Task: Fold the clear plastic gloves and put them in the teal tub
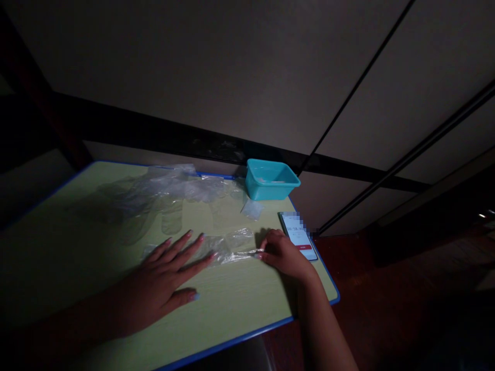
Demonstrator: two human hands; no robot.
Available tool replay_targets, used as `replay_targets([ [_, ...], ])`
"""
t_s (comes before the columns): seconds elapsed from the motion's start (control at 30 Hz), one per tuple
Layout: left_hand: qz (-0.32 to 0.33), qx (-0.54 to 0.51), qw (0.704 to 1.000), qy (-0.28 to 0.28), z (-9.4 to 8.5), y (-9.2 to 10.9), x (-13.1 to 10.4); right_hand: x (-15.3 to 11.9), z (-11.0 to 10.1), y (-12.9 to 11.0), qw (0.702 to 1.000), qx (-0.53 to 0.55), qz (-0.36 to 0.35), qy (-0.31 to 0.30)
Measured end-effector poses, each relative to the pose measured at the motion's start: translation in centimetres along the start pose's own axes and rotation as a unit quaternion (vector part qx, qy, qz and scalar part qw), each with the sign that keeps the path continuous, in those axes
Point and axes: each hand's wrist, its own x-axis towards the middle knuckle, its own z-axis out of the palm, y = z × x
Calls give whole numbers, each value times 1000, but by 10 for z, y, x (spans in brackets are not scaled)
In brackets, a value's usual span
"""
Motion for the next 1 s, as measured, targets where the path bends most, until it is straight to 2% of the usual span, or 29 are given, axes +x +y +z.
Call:
replay_targets([
  [0.13,-9,6,1000,-23,-1,1,0,1,3,2,999,-39,0,-1],
  [0.27,-2,1,1000,-13,0,0,-1,2,5,1,997,-76,3,2],
  [0.4,-1,6,1000,-14,0,0,0,2,5,3,992,-113,42,26],
  [0.47,0,9,1000,-8,-1,1,0,0,7,1,987,-129,75,60],
  [0.53,-2,14,1000,5,0,1,0,-5,12,-10,973,-155,115,124],
  [0.6,-6,25,999,22,3,1,0,-12,24,-31,951,-189,141,201],
  [0.63,-7,32,999,31,5,0,-1,-16,32,-44,953,-187,122,204],
  [0.67,-7,37,999,39,7,0,-1,-20,41,-58,963,-178,94,179],
  [0.73,-6,48,997,53,11,-1,-2,-24,61,-85,984,-148,43,84],
  [0.83,-1,60,997,53,12,-2,-2,-22,85,-111,995,-97,-5,-32],
  [0.9,-1,64,997,38,10,-2,-2,-16,93,-119,995,-79,-4,-59],
  [1.0,-8,74,997,5,6,-1,-1,-9,96,-121,996,-69,12,-55],
])
